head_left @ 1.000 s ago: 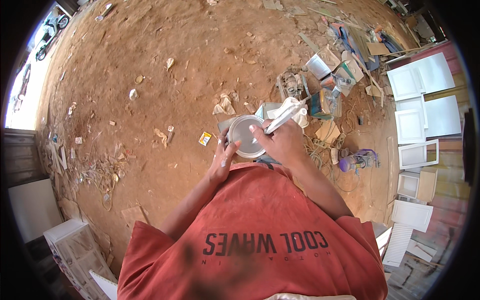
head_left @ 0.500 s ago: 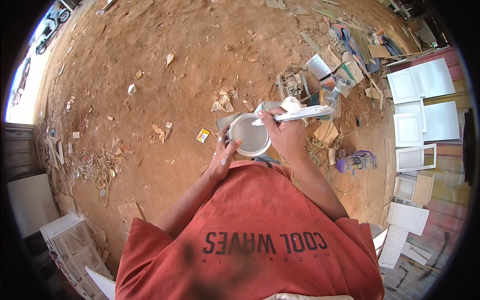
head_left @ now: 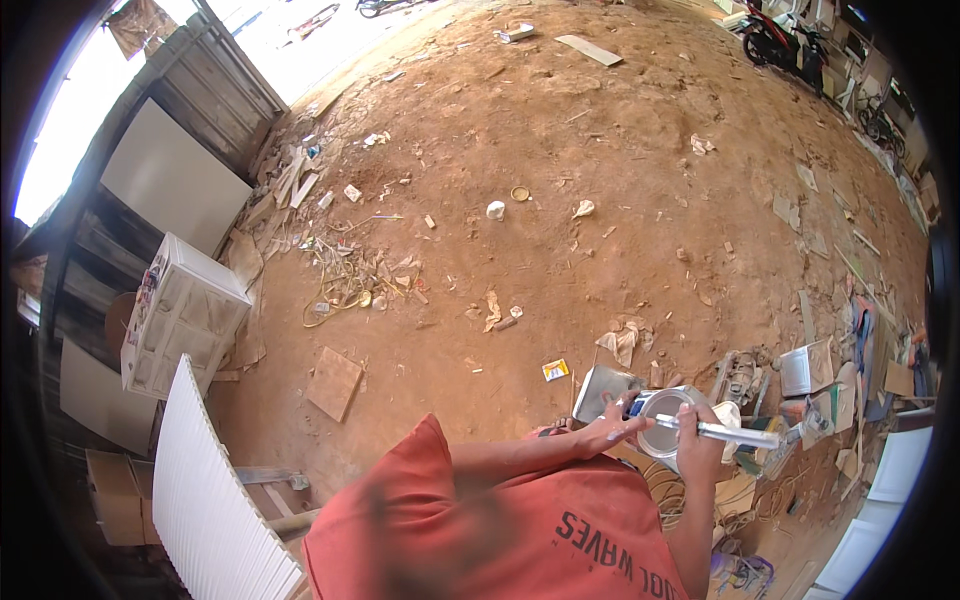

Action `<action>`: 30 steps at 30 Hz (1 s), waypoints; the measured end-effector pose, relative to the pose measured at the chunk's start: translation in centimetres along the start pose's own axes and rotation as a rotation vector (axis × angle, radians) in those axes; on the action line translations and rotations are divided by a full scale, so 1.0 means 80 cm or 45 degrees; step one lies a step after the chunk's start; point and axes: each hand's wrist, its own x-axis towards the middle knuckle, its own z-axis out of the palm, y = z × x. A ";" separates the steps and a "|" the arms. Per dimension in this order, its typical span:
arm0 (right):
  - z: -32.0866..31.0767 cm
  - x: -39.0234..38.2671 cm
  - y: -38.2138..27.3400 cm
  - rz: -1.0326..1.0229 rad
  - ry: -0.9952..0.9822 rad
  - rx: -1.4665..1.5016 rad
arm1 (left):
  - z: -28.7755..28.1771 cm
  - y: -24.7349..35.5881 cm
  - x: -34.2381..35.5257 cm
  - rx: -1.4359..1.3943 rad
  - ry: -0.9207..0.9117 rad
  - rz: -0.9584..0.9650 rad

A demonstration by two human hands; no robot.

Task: The person mixes paint by pouring white liquid from a small can into a larger container and then stirring it with a wooden stick.

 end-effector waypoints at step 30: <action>-0.025 0.025 -0.029 -0.018 -0.011 -0.319 | 0.003 -0.010 -0.003 0.024 0.217 -0.021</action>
